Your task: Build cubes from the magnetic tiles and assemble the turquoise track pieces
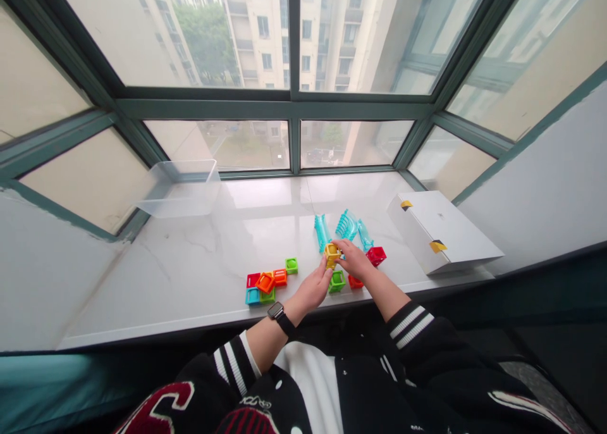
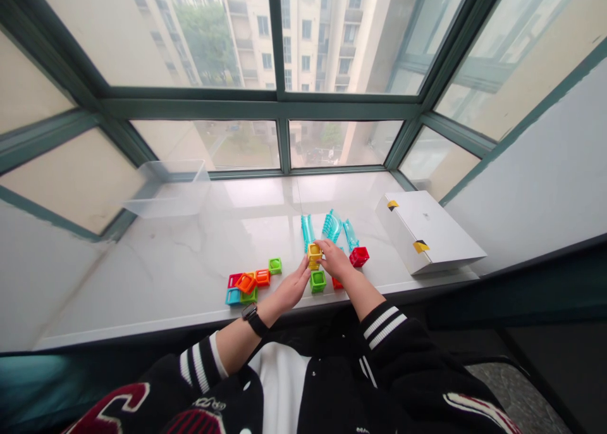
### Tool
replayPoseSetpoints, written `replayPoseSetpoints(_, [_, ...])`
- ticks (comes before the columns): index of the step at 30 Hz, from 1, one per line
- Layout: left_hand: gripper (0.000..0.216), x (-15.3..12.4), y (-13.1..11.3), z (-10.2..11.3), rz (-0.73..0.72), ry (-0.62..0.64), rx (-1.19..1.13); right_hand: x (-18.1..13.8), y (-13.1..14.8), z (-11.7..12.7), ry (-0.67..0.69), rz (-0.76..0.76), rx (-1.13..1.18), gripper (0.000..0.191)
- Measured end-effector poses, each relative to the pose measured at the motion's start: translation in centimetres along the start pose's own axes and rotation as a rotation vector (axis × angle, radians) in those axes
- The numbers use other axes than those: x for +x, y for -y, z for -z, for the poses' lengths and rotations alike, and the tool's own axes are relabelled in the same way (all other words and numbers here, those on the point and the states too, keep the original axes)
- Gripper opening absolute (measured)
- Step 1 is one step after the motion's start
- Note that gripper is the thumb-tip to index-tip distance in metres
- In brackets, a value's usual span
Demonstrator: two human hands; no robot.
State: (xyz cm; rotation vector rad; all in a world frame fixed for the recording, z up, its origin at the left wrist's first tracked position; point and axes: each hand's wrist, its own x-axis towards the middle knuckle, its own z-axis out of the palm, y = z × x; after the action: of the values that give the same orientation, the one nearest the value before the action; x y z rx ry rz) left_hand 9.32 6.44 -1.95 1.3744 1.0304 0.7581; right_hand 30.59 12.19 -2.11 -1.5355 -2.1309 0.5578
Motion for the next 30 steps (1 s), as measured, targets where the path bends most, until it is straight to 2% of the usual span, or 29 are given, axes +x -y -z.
replayPoseSetpoints(6, [0.081,-0.5,-1.1,-0.2,-0.027,0.013,0.106,0.2,0.1,-0.1,0.013,-0.034,0.029,0.062])
replayPoseSetpoints(15, [0.083,-0.7,-0.8,-0.2,-0.016,-0.017,0.054,0.5,0.4,0.6,0.066,0.017,-0.019,0.07])
replayPoseSetpoints(22, [0.082,-0.8,-0.3,-0.2,-0.038,-0.011,0.162,1.3,0.2,0.9,0.128,0.063,-0.056,0.08])
replayPoseSetpoints(30, [0.083,-0.8,-0.3,-0.2,-0.031,-0.015,0.203,2.0,0.1,0.9,0.149,0.072,-0.084,0.08])
